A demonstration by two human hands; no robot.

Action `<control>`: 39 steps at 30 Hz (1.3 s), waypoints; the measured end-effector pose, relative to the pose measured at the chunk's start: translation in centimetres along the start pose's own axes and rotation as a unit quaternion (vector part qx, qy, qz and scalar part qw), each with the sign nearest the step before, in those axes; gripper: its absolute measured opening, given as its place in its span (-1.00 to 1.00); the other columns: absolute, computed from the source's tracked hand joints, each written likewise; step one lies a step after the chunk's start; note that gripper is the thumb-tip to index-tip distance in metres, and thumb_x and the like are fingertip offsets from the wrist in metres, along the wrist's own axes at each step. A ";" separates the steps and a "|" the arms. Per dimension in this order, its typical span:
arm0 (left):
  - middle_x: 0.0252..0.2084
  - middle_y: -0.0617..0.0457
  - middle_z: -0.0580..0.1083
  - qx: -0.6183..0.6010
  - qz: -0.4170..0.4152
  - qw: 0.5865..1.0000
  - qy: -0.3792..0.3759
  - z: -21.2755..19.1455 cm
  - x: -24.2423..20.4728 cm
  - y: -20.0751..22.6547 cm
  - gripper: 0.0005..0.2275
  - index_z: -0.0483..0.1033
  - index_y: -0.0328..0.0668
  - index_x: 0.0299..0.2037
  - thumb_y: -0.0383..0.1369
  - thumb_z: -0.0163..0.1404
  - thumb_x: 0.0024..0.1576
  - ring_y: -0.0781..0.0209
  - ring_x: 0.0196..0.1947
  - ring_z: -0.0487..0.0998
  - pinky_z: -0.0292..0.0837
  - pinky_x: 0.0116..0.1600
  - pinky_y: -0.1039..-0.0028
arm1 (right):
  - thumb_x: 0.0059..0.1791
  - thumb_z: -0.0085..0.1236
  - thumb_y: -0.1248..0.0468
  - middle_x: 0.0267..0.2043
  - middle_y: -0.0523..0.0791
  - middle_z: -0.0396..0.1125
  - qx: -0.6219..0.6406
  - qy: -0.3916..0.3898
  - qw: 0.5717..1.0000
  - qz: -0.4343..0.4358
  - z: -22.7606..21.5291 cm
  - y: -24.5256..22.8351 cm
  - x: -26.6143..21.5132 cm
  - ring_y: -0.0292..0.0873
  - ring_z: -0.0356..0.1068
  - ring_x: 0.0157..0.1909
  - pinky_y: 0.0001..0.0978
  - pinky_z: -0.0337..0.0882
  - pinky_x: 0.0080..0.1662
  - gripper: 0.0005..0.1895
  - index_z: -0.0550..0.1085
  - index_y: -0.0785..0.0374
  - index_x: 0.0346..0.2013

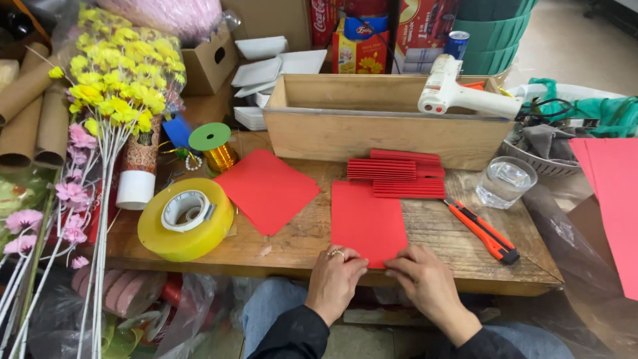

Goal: Folding small red paper squares into rectangles on a wooden workbench

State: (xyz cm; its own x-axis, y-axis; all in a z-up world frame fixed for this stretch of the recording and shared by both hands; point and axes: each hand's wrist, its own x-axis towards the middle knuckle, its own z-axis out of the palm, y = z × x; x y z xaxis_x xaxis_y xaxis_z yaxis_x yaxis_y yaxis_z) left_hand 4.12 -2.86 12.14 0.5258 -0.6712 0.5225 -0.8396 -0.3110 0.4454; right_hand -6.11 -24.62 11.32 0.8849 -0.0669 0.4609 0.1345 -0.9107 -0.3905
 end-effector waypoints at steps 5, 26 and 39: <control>-0.29 0.12 0.49 -0.024 -0.042 0.999 0.003 1.3 0.3 -1.1 -0.93 0.74 -0.07 -0.25 -0.36 0.19 0.16 0.01 -0.28 0.47 0.38 -0.19 0.17 | -0.07 0.30 0.01 -0.22 -0.35 0.45 0.039 -0.059 0.995 0.065 -0.1 0.7 0.8 -0.22 0.42 -0.07 -0.27 0.43 -0.15 -0.82 0.70 -0.18 -0.20; 0.59 -0.25 0.02 0.211 0.015 0.977 -0.039 1.0 -3.0 6.2 -0.16 0.09 -0.35 0.51 0.20 -0.09 0.22 -0.30 0.58 -0.10 -0.25 0.56 -0.07 | -0.08 0.28 0.01 -0.27 -0.29 0.58 0.068 -0.199 0.947 0.245 -1.8 -0.8 5.2 -0.22 0.55 -0.16 -0.34 0.40 -0.08 -0.85 0.71 -0.11 -0.35; 0.57 -0.26 0.07 0.177 0.012 0.983 -0.047 1.4 -3.2 5.7 -0.15 0.06 -0.36 0.52 0.20 -0.10 0.21 -0.36 0.56 -0.08 -0.27 0.56 -0.12 | 0.05 0.07 0.22 0.19 -0.07 0.41 -0.093 0.058 0.994 0.001 -3.3 -4.3 -1.2 0.10 0.33 0.11 -0.02 0.34 0.20 -0.63 0.53 0.16 0.14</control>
State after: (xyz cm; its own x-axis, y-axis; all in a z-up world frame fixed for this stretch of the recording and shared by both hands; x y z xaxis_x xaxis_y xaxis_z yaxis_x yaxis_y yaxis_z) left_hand -2.50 -3.48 11.97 0.5044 -0.7352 0.4529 -0.8553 -0.4975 0.1449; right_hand -9.23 -21.96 15.14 0.8263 -0.1047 0.5534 0.0394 -0.9694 -0.2423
